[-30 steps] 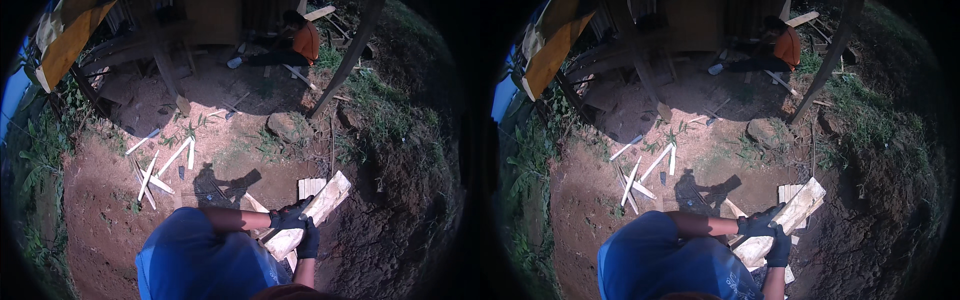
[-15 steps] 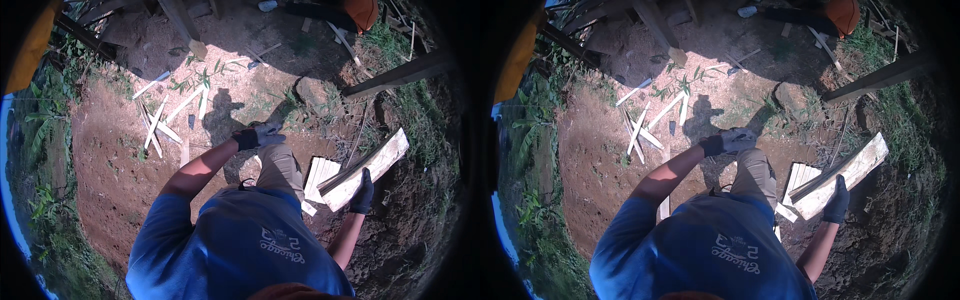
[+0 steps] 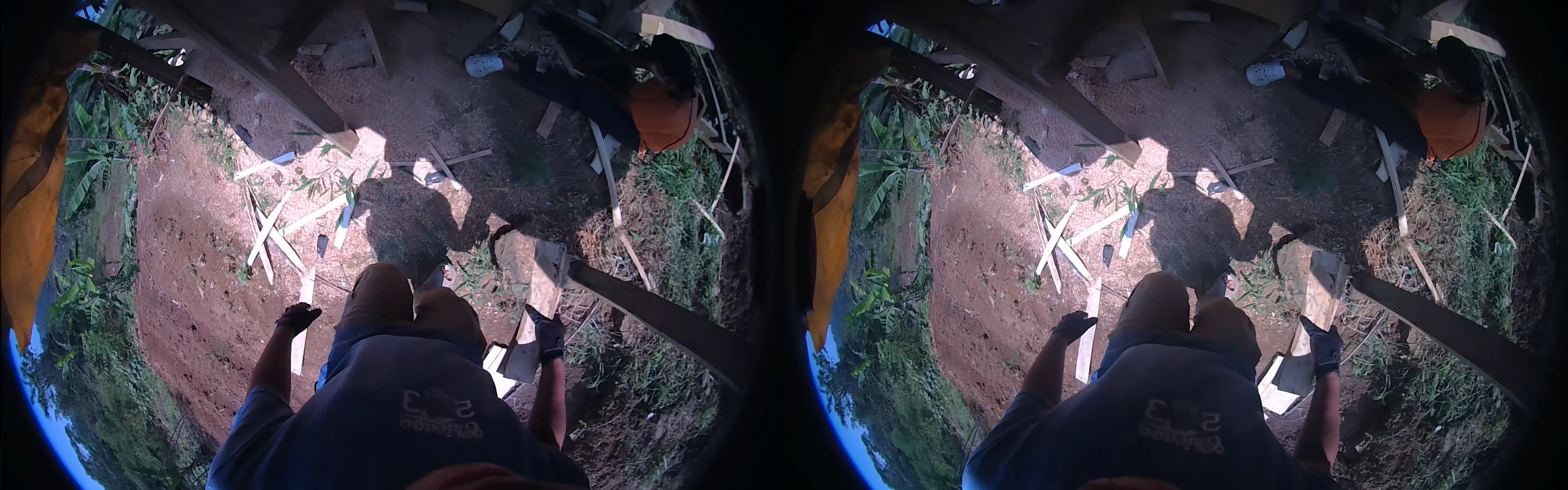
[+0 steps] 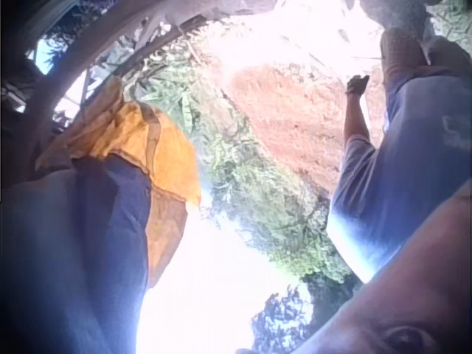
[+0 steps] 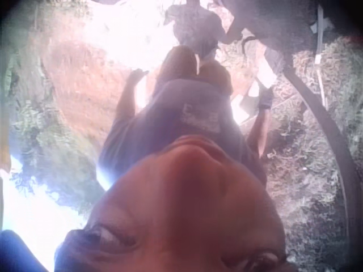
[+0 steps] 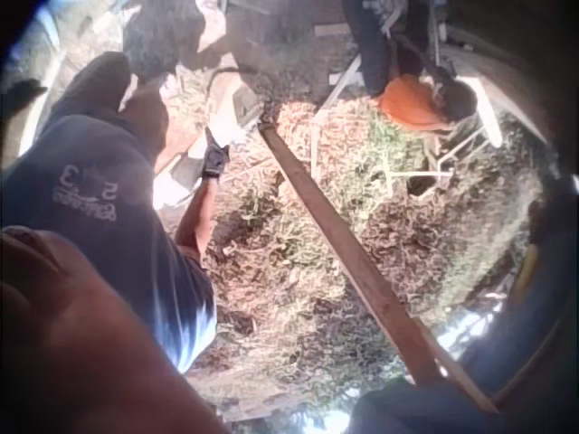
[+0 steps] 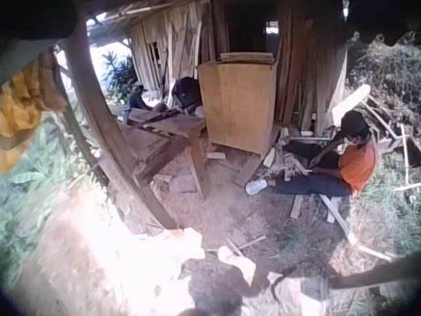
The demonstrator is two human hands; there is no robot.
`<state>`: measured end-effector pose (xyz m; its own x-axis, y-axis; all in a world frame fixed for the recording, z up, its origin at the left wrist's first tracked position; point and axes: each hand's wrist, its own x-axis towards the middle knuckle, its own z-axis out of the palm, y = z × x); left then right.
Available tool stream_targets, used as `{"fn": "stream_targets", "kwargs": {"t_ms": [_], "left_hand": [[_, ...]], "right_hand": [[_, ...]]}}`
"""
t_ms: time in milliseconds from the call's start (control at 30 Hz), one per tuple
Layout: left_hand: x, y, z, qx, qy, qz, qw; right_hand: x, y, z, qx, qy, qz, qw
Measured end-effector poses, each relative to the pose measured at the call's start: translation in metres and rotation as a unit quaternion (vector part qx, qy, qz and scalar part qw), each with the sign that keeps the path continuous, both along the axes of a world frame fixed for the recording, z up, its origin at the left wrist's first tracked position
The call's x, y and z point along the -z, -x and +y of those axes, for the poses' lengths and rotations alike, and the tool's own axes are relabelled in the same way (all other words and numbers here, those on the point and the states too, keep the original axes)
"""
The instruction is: The person picks up a wood plank from the ground, places it onto a wooden structure, and uses a saw to cut through the end of the plank.
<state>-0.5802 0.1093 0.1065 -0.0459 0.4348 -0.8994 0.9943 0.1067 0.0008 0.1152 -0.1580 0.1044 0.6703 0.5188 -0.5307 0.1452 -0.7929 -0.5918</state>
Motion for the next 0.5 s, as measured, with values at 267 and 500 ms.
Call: {"fn": "stream_targets", "kwargs": {"t_ms": [267,500], "left_hand": [[0.028,-0.033,0.103,-0.077,0.014,0.001,0.997],[-0.039,-0.195,0.409,0.011,-0.440,-0.288,0.850]], "right_hand": [[-0.134,0.013,0.295,-0.147,0.047,-0.041,0.987],[-0.228,0.011,0.490,-0.161,0.034,-0.214,0.963]]}}
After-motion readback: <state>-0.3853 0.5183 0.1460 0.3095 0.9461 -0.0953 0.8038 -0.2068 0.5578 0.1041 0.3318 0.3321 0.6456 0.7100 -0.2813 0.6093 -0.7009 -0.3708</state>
